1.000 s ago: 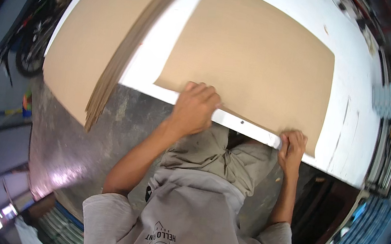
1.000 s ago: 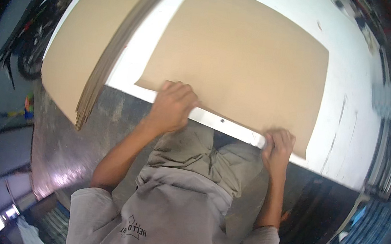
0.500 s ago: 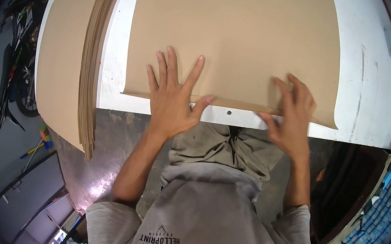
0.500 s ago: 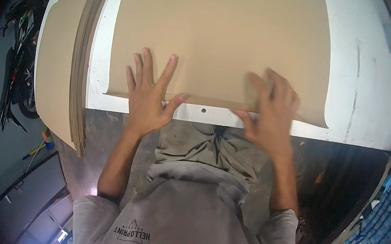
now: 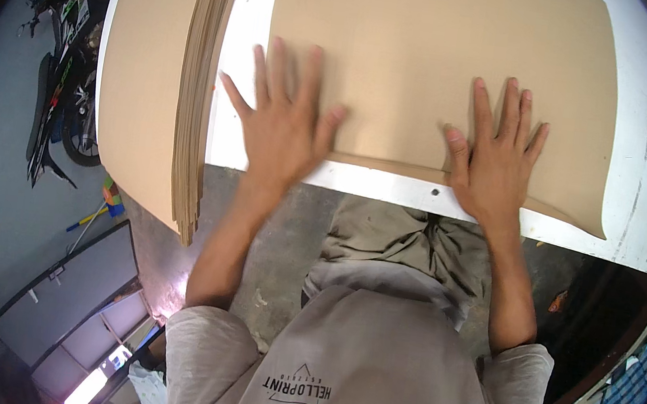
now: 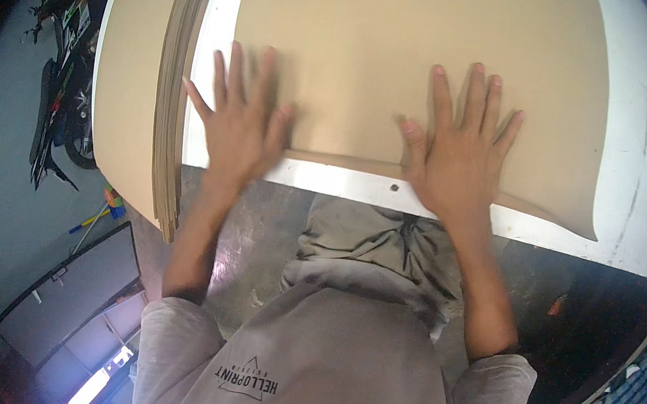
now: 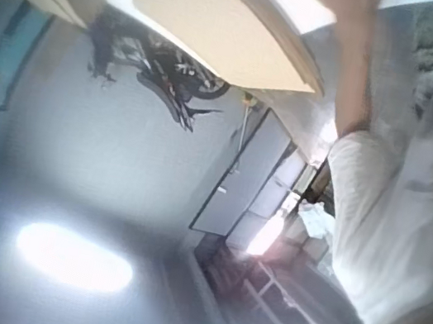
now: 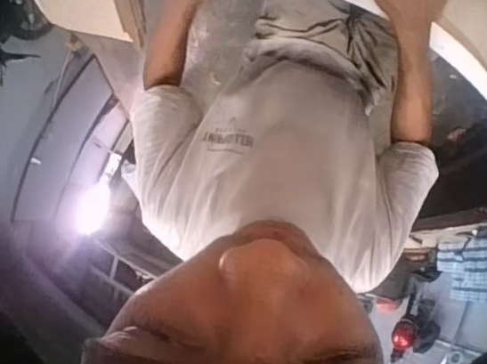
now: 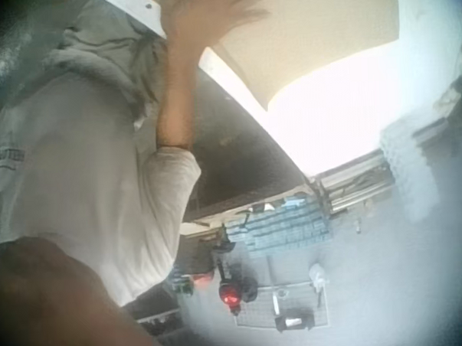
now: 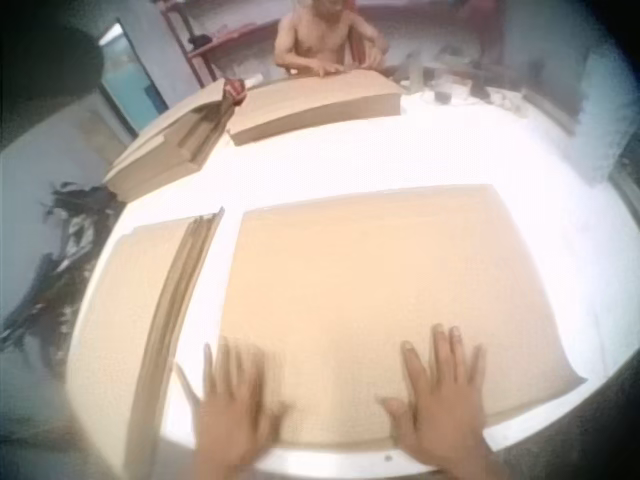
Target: The person repeatedly folds large flat cardboard sheets in half on a white table, pressing the crease with both hands, then places each folded sheet aside. The action is repeated for multiple sheets throughout the clip.
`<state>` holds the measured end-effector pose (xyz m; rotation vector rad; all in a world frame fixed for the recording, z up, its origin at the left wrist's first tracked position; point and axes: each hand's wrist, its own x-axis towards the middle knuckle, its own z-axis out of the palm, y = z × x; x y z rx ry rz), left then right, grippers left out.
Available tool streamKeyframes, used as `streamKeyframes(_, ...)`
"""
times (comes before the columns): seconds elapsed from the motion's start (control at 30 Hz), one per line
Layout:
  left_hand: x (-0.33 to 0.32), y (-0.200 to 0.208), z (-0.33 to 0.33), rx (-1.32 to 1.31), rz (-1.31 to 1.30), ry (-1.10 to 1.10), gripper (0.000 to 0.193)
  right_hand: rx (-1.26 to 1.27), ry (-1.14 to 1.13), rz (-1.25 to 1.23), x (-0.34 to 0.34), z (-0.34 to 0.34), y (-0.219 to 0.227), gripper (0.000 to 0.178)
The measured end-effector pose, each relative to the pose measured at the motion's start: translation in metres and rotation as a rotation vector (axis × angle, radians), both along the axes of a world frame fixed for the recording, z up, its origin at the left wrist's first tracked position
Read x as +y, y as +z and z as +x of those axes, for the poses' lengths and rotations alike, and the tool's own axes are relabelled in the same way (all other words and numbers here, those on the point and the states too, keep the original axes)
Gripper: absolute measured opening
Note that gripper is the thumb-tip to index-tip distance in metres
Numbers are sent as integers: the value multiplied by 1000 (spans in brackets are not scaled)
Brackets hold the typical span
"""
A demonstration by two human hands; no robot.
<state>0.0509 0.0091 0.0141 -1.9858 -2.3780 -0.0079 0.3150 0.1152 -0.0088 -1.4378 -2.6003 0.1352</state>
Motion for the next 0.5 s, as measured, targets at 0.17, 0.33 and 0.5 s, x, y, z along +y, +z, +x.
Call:
streamKeyframes(0.17, 3, -11, -33, -252, 191, -71, 64, 11, -1, 22, 0, 0, -3, 66)
streamKeyframes(0.33, 9, -23, -33, -252, 349, -107, 42, 21, 26, 49, 1, 2, -7, 67)
streamKeyframes(0.5, 9, -29, -37, -249, 381, -84, 35, 13, 32, 53, 0, 2, -8, 66)
